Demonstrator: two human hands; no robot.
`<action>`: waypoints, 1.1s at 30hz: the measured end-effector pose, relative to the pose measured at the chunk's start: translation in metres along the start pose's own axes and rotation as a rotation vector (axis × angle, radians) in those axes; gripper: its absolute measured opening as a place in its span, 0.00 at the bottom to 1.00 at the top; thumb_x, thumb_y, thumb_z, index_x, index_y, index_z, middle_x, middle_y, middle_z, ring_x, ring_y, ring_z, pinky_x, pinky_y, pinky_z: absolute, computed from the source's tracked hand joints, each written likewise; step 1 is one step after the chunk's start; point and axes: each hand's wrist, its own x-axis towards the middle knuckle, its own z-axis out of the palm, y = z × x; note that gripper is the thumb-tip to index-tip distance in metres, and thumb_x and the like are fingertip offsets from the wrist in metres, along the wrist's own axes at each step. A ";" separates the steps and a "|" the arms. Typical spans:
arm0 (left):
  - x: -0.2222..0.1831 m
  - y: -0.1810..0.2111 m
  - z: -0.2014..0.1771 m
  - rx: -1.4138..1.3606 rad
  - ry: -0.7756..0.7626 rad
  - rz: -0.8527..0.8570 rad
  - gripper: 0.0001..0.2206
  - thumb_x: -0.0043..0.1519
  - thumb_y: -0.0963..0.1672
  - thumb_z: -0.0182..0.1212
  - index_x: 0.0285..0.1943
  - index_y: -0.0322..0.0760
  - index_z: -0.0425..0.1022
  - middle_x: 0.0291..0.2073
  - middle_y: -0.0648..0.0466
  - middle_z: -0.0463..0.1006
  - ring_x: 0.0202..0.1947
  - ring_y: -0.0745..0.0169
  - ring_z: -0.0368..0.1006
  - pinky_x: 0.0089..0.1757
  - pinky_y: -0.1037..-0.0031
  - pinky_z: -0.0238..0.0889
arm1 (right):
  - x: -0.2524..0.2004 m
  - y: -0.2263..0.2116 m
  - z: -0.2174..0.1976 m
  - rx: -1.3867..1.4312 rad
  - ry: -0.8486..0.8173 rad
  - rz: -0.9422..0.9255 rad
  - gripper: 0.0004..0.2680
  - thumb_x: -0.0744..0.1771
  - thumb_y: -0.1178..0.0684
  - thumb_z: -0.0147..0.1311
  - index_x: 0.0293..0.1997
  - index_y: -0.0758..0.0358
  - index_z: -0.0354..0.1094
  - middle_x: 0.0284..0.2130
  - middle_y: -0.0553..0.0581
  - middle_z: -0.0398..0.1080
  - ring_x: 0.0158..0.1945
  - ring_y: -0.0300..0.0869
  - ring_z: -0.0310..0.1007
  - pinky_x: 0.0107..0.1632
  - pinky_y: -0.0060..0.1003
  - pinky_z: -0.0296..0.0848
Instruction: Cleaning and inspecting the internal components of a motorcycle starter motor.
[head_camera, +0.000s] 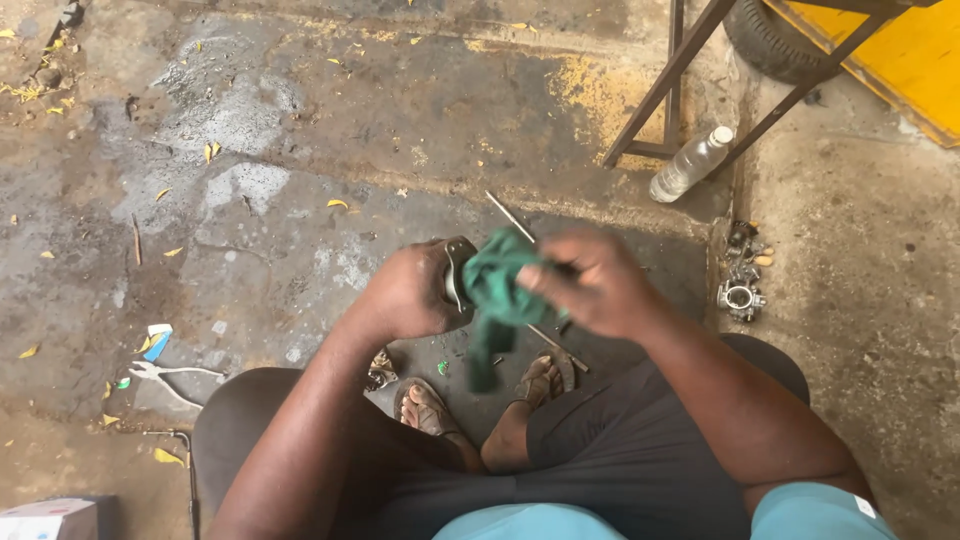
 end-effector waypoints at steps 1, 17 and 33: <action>0.000 -0.003 0.002 -0.017 0.013 -0.004 0.23 0.41 0.44 0.73 0.47 0.40 0.76 0.36 0.46 0.81 0.38 0.42 0.79 0.40 0.58 0.72 | -0.001 0.000 -0.006 0.219 0.070 0.097 0.08 0.70 0.49 0.56 0.38 0.59 0.78 0.26 0.50 0.76 0.23 0.32 0.76 0.23 0.29 0.74; 0.006 -0.015 0.021 -0.042 0.000 0.000 0.23 0.42 0.44 0.74 0.48 0.39 0.76 0.35 0.48 0.82 0.37 0.48 0.81 0.40 0.62 0.73 | 0.010 0.025 0.036 0.875 0.088 0.409 0.26 0.61 0.56 0.68 0.64 0.67 0.57 0.49 0.62 0.71 0.53 0.46 0.74 0.59 0.44 0.76; 0.008 -0.018 0.017 0.037 -0.036 -0.127 0.18 0.43 0.45 0.73 0.43 0.42 0.78 0.35 0.49 0.83 0.38 0.49 0.81 0.41 0.61 0.74 | 0.011 -0.002 -0.036 -0.251 0.027 0.335 0.16 0.69 0.59 0.55 0.66 0.55 0.68 0.32 0.52 0.78 0.26 0.34 0.72 0.28 0.30 0.74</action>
